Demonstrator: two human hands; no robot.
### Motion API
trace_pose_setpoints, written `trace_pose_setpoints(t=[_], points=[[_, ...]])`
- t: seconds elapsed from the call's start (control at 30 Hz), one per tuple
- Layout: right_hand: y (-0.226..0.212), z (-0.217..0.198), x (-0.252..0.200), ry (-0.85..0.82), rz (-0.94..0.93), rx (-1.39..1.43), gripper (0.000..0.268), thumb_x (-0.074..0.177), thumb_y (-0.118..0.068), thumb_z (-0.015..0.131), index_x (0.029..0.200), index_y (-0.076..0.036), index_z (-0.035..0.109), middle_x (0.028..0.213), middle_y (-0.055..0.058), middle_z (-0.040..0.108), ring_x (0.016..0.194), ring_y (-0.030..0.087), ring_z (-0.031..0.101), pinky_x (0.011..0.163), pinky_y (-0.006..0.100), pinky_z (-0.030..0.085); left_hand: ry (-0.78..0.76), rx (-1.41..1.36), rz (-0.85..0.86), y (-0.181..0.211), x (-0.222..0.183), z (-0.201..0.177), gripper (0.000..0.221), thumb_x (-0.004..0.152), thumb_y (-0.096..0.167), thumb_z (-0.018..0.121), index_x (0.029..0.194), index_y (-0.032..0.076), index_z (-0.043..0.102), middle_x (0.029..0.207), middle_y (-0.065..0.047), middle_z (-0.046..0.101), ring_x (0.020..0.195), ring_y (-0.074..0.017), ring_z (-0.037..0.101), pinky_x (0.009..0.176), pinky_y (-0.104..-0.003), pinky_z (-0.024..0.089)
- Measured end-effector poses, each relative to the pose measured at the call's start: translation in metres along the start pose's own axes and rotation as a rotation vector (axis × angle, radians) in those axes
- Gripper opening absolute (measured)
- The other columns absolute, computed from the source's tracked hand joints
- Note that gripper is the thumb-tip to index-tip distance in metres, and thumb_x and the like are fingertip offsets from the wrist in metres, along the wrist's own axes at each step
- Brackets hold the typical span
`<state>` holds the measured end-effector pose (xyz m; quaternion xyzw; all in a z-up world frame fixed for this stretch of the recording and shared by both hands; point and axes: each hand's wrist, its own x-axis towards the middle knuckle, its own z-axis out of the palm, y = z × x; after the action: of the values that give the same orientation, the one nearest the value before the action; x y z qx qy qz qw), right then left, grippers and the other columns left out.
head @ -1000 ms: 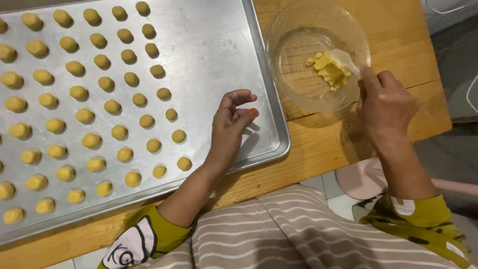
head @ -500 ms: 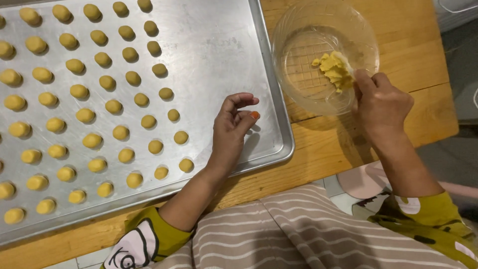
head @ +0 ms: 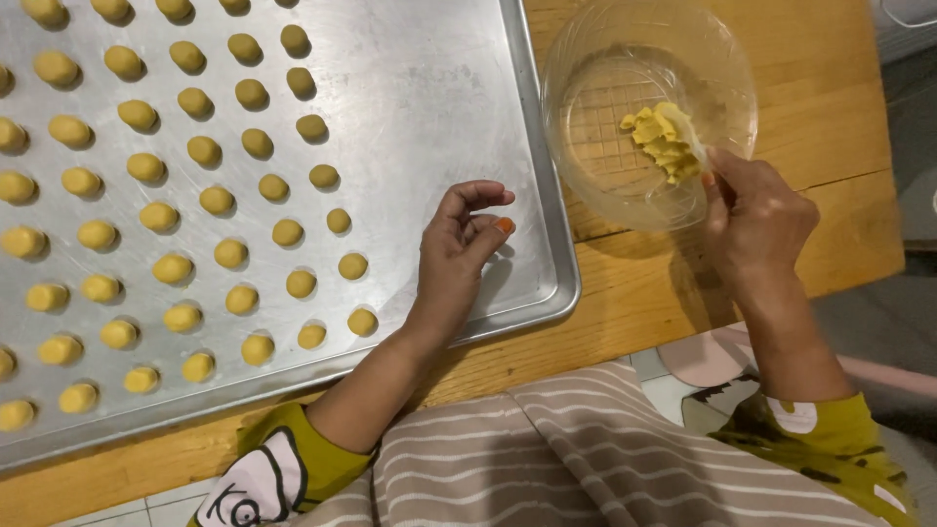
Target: Forming small balls of dough by hand and placing them on a baking tray.
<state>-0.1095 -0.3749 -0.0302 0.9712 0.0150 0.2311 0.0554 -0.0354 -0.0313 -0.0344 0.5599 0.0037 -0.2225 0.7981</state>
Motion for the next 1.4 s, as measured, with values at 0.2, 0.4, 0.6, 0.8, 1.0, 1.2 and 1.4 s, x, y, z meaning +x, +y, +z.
trace_pose_setpoints(t=[0.2, 0.4, 0.6, 0.8, 1.0, 1.2, 1.4], points=[[0.002, 0.007, -0.008, -0.001, -0.057, -0.089, 0.032, 0.100, -0.012, 0.081, 0.132, -0.019, 0.082, 0.098, 0.003, 0.077, 0.074, 0.021, 0.069, 0.054, 0.033, 0.043, -0.003, -0.021, 0.016, -0.001, 0.000, 0.000, 0.027, 0.093, 0.009, 0.066, 0.119, 0.015, 0.061, 0.122, -0.006, 0.069, 0.081, -0.0046, 0.060, 0.086, -0.024, 0.053], [0.005, 0.014, -0.019, -0.059, -0.095, -0.133, 0.039, 0.100, -0.013, 0.086, 0.135, -0.028, 0.076, 0.091, -0.001, 0.069, 0.065, 0.017, 0.059, 0.050, 0.031, 0.035, -0.012, -0.023, 0.036, -0.003, 0.001, -0.001, 0.027, 0.093, 0.011, 0.067, 0.119, 0.015, 0.061, 0.122, -0.005, 0.068, 0.079, -0.0030, 0.058, 0.086, -0.024, 0.053], [-0.021, -0.013, 0.002, -0.087, -0.072, -0.076, 0.026, 0.104, -0.011, 0.083, 0.127, -0.023, 0.083, 0.089, -0.002, 0.072, 0.064, 0.016, 0.062, 0.050, 0.031, 0.040, -0.011, -0.025, 0.052, -0.003, 0.000, -0.001, 0.026, 0.094, 0.011, 0.067, 0.119, 0.015, 0.061, 0.121, -0.005, 0.069, 0.080, -0.0042, 0.059, 0.083, -0.024, 0.053], [-0.035, -0.037, 0.026, -0.282, 0.283, 0.680, 0.020, 0.109, -0.005, 0.075, 0.127, 0.001, 0.076, 0.117, 0.016, 0.075, 0.101, 0.017, 0.069, 0.076, 0.029, 0.051, -0.018, 0.019, 0.050, -0.004, 0.001, -0.001, 0.029, 0.094, 0.010, 0.066, 0.121, 0.017, 0.062, 0.123, -0.005, 0.069, 0.082, -0.0059, 0.058, 0.084, -0.024, 0.053], [-0.052, -0.040, 0.032, -0.368, 0.581, 1.094, 0.022, 0.102, -0.001, 0.068, 0.123, -0.006, 0.071, 0.120, 0.012, 0.074, 0.103, 0.016, 0.069, 0.082, 0.022, 0.054, -0.047, 0.046, 0.093, -0.005, 0.000, 0.001, 0.037, 0.095, 0.011, 0.066, 0.132, 0.013, 0.060, 0.129, -0.012, 0.069, 0.090, -0.0080, 0.066, 0.088, -0.026, 0.057], [-0.123, -0.067, 0.046, -0.453, 0.418, 1.177, 0.025, 0.097, -0.001, 0.066, 0.120, -0.002, 0.076, 0.106, 0.018, 0.077, 0.109, 0.017, 0.056, 0.098, 0.037, 0.051, -0.073, -0.054, 0.128, -0.008, -0.003, 0.005, 0.067, 0.087, 0.012, 0.083, 0.147, 0.010, 0.053, 0.131, -0.015, 0.064, 0.099, -0.0117, 0.067, 0.086, -0.023, 0.057], [-0.144, -0.081, 0.042, -0.226, -0.042, 0.696, 0.024, 0.095, -0.011, 0.074, 0.118, -0.013, 0.081, 0.068, 0.002, 0.068, 0.053, 0.018, 0.062, 0.054, 0.029, 0.052, -0.009, 0.055, 0.290, -0.012, -0.002, 0.001, 0.028, 0.089, 0.010, 0.081, 0.115, 0.007, 0.075, 0.095, -0.013, 0.077, 0.075, -0.0132, 0.075, 0.068, -0.022, 0.062]])
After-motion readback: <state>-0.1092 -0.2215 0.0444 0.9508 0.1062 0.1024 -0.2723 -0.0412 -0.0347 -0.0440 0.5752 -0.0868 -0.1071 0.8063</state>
